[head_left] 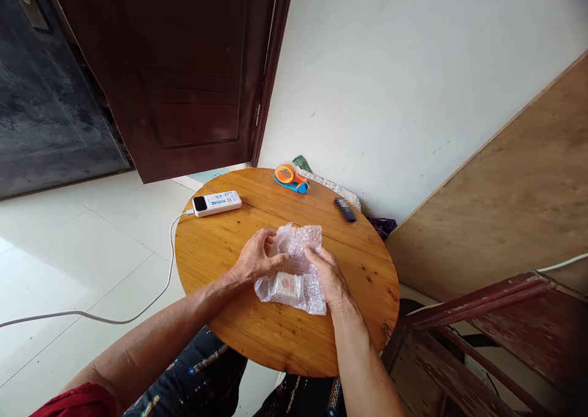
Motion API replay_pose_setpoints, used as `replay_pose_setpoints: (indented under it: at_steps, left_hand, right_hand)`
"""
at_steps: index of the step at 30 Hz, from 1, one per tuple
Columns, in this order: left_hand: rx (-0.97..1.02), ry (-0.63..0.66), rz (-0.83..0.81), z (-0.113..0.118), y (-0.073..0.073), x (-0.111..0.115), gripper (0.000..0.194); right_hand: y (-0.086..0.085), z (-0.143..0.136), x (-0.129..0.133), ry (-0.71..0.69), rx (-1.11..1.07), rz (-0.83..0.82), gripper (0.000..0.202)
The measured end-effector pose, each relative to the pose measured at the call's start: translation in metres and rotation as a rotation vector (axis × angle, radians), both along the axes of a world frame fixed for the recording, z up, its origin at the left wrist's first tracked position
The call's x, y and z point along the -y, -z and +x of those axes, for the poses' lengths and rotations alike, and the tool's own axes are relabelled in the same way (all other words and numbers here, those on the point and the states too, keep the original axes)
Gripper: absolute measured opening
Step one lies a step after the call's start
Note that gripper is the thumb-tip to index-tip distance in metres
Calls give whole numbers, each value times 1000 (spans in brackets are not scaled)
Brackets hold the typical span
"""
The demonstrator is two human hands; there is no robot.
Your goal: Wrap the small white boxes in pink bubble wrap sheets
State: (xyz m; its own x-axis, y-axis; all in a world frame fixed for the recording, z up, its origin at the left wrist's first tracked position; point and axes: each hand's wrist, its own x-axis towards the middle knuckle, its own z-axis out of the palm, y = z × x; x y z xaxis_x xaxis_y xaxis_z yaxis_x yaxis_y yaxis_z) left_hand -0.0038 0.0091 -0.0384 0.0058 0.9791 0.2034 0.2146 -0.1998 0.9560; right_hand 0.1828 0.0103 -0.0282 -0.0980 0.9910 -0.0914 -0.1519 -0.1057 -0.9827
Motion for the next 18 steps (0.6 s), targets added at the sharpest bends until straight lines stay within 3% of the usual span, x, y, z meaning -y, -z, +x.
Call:
replay_pose_setpoints:
  at_steps: [3, 7, 11, 15, 18]
  left_hand:
    - [271, -42, -172, -3, 1, -6, 30]
    - [644, -130, -378, -15, -1, -17, 31]
    - [686, -125, -403, -21, -4, -22, 30]
    - [679, -103, -397, -19, -7, -19, 34]
    - [535, -25, -339, -20, -5, -17, 49]
  right_hand:
    - [1, 2, -2, 34, -12, -2, 41]
    - [8, 9, -11, 255, -2, -34, 42]
    - [15, 15, -16, 371, 121, 48, 40]
    - [19, 19, -16, 357, 372, 146, 36]
    - [19, 21, -16, 342, 522, 187, 32]
